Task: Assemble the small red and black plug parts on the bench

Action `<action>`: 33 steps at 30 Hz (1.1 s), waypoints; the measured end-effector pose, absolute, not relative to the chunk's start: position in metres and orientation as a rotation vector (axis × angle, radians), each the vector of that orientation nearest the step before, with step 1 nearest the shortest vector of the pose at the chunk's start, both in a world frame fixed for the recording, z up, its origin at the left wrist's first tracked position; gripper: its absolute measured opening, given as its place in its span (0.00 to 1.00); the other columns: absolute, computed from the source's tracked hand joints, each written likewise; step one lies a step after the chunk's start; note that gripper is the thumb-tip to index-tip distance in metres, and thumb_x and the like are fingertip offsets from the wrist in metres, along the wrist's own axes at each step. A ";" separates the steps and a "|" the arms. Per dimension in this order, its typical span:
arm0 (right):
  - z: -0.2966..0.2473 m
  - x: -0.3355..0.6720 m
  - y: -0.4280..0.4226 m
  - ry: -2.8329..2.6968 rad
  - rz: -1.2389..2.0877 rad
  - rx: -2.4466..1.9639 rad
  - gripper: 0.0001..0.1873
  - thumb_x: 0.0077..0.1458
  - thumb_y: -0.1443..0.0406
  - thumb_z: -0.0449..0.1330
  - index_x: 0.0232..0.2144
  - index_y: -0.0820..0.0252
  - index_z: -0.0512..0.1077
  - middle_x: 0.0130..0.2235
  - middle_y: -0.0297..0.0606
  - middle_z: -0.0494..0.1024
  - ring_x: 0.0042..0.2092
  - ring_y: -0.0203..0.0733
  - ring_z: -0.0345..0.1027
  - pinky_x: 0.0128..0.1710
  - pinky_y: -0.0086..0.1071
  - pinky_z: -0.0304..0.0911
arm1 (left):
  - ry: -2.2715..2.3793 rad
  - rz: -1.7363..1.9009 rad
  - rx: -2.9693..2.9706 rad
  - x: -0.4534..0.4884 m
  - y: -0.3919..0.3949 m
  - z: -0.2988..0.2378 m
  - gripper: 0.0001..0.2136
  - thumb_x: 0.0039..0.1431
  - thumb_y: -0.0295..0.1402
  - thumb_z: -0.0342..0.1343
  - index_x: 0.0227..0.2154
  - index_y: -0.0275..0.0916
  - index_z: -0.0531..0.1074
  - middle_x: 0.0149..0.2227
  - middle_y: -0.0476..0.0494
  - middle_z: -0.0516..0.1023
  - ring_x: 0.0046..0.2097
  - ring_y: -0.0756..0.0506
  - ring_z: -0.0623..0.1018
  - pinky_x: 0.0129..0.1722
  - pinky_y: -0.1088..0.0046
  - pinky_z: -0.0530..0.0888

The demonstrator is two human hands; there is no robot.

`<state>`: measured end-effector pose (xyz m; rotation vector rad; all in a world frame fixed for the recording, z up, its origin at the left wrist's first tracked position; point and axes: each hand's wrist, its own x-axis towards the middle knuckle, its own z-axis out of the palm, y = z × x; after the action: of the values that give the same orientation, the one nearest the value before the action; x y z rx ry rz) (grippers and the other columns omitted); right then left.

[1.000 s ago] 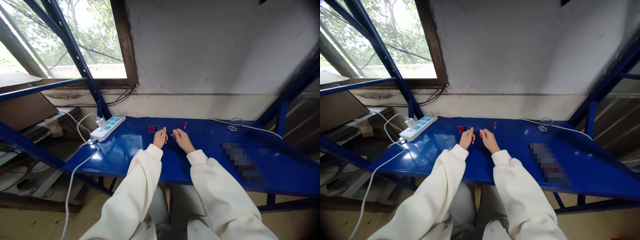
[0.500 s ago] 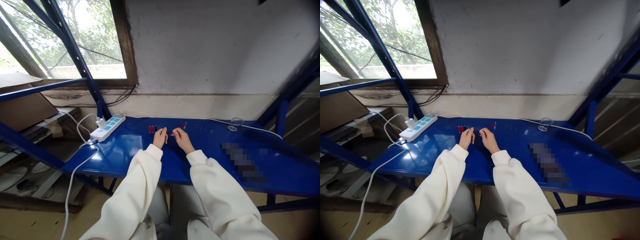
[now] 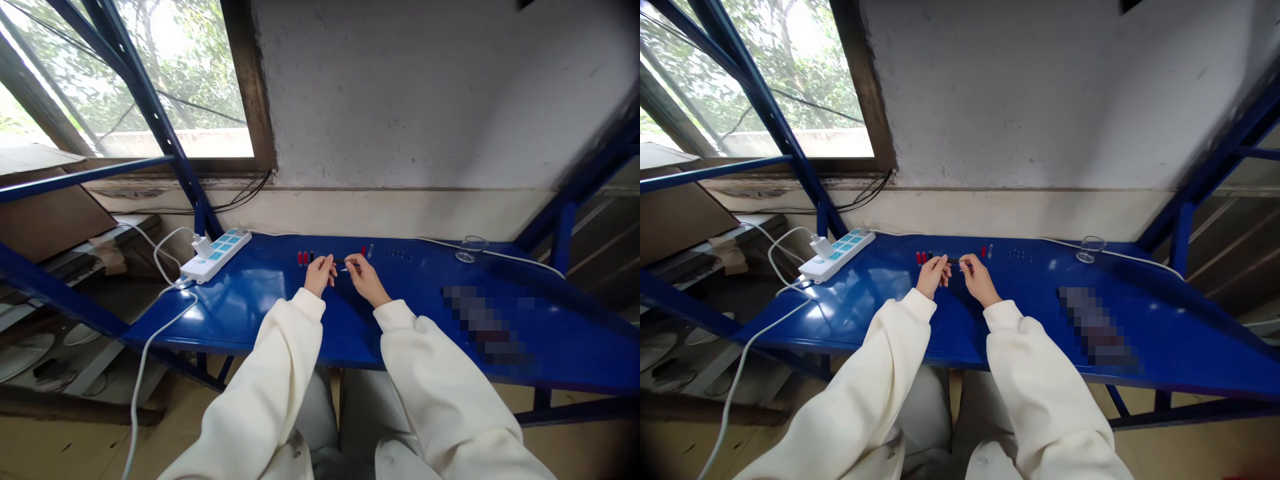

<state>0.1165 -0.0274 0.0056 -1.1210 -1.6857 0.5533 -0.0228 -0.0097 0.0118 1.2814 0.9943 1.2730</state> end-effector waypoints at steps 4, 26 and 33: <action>0.002 0.117 -0.025 -1.609 0.586 -1.164 0.19 0.53 0.53 0.49 0.43 0.57 0.58 0.33 0.35 0.68 0.23 0.31 0.58 0.25 0.28 0.57 | 0.910 1.282 1.352 -0.023 -0.008 0.011 0.14 0.51 0.42 0.52 0.34 0.34 0.65 0.20 0.54 0.67 0.12 0.57 0.64 0.12 0.81 0.55; 0.011 0.116 -0.031 -1.736 0.371 -1.182 0.17 0.56 0.56 0.44 0.31 0.59 0.67 0.28 0.36 0.69 0.27 0.35 0.59 0.30 0.29 0.55 | 0.893 1.346 1.304 -0.024 -0.006 0.007 0.13 0.52 0.38 0.51 0.36 0.34 0.65 0.27 0.47 0.74 0.14 0.57 0.67 0.12 0.81 0.59; 0.011 0.116 -0.032 -1.743 0.339 -1.173 0.17 0.57 0.56 0.44 0.34 0.59 0.67 0.29 0.37 0.71 0.29 0.37 0.61 0.31 0.29 0.56 | 0.938 1.342 1.296 -0.025 -0.008 0.010 0.15 0.52 0.41 0.51 0.36 0.34 0.65 0.27 0.46 0.75 0.15 0.56 0.68 0.13 0.81 0.60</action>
<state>0.1162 -0.0319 0.0108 -1.1731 -1.7426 0.3385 -0.0245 -0.0076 0.0103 1.2962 0.9378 1.3425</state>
